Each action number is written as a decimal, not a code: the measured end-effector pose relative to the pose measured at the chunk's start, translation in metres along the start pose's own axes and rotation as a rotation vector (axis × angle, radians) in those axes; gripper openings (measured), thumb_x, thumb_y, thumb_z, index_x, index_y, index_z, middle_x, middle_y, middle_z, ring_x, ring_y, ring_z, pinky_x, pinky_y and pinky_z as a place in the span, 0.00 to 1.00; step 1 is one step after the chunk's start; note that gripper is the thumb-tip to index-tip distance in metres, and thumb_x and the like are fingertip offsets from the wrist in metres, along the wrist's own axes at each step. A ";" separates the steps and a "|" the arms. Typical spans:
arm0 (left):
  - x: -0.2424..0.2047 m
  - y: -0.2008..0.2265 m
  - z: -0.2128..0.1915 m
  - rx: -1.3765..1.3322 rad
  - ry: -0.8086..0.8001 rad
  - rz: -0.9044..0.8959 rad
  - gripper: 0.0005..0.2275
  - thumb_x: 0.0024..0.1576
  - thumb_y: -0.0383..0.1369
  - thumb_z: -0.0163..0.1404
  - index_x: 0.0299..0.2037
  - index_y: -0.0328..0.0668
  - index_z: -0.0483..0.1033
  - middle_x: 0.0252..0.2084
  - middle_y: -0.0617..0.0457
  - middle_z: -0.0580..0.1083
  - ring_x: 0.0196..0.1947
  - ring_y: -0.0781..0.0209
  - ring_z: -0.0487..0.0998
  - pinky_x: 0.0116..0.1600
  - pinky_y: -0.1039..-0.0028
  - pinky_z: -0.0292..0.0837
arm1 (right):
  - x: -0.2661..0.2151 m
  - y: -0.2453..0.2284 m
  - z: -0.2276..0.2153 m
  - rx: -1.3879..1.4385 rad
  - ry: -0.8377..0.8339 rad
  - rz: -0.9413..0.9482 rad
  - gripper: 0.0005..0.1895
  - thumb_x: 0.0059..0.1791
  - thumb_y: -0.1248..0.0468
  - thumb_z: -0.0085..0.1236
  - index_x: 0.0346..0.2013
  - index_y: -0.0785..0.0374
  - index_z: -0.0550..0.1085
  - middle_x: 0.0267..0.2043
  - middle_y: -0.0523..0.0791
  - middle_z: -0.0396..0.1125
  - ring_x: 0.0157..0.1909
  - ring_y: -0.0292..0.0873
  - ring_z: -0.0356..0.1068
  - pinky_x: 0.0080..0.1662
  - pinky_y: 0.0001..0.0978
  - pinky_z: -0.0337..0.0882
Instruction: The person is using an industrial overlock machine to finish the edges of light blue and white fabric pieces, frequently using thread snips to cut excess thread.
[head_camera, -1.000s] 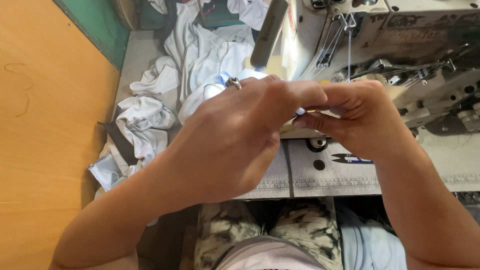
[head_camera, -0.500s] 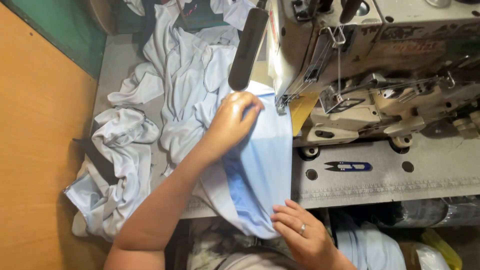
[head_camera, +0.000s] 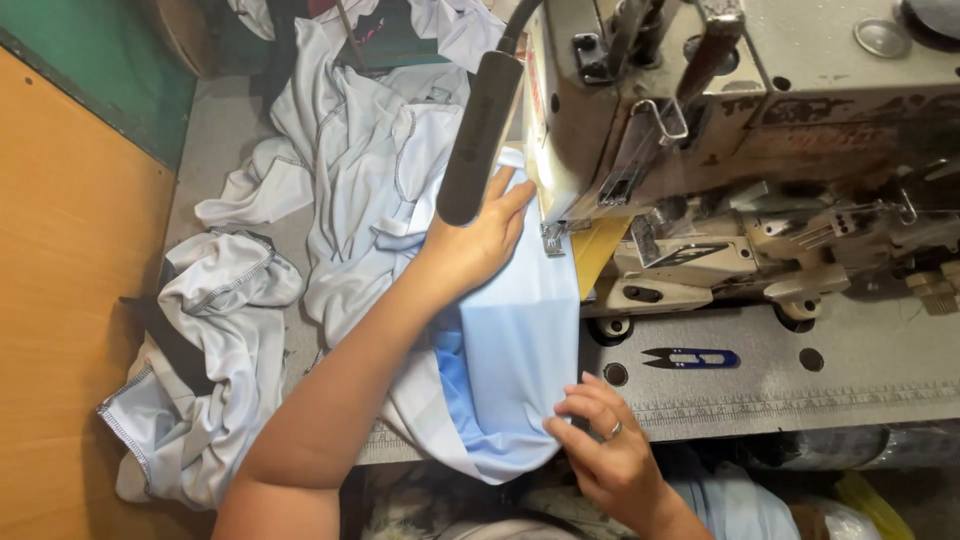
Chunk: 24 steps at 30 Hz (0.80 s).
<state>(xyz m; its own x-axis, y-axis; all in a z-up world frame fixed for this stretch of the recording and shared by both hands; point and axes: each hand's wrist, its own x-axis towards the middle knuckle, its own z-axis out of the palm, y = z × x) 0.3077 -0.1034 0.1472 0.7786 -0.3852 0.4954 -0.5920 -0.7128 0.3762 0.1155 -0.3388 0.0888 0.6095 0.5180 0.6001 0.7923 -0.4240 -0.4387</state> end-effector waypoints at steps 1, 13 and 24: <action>0.006 0.006 -0.009 0.002 0.002 -0.003 0.06 0.59 0.25 0.40 0.42 0.40 0.69 0.41 0.47 0.67 0.37 0.43 0.66 0.37 0.56 0.62 | 0.006 0.004 -0.001 0.002 -0.002 -0.003 0.13 0.51 0.75 0.46 0.45 0.67 0.77 0.48 0.52 0.66 0.54 0.58 0.69 0.64 0.65 0.68; 0.034 -0.081 0.043 0.137 0.025 -0.227 0.22 0.63 0.37 0.39 0.69 0.51 0.63 0.56 0.50 0.74 0.69 0.26 0.60 0.69 0.30 0.37 | 0.076 0.030 -0.012 -0.068 0.076 -0.067 0.08 0.46 0.78 0.58 0.40 0.74 0.77 0.43 0.56 0.69 0.51 0.58 0.70 0.63 0.64 0.69; -0.179 0.004 -0.011 0.143 0.311 0.156 0.08 0.59 0.40 0.55 0.41 0.48 0.79 0.46 0.50 0.72 0.42 0.49 0.73 0.49 0.60 0.72 | 0.094 0.051 -0.019 -0.030 0.116 -0.005 0.08 0.43 0.75 0.64 0.32 0.61 0.81 0.40 0.44 0.73 0.50 0.50 0.75 0.64 0.52 0.69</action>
<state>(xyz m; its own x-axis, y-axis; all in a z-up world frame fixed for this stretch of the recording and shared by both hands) 0.1631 -0.0309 0.0689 0.5676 -0.3147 0.7608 -0.6465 -0.7425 0.1752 0.2128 -0.3255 0.1357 0.5973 0.4315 0.6761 0.7928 -0.4450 -0.4164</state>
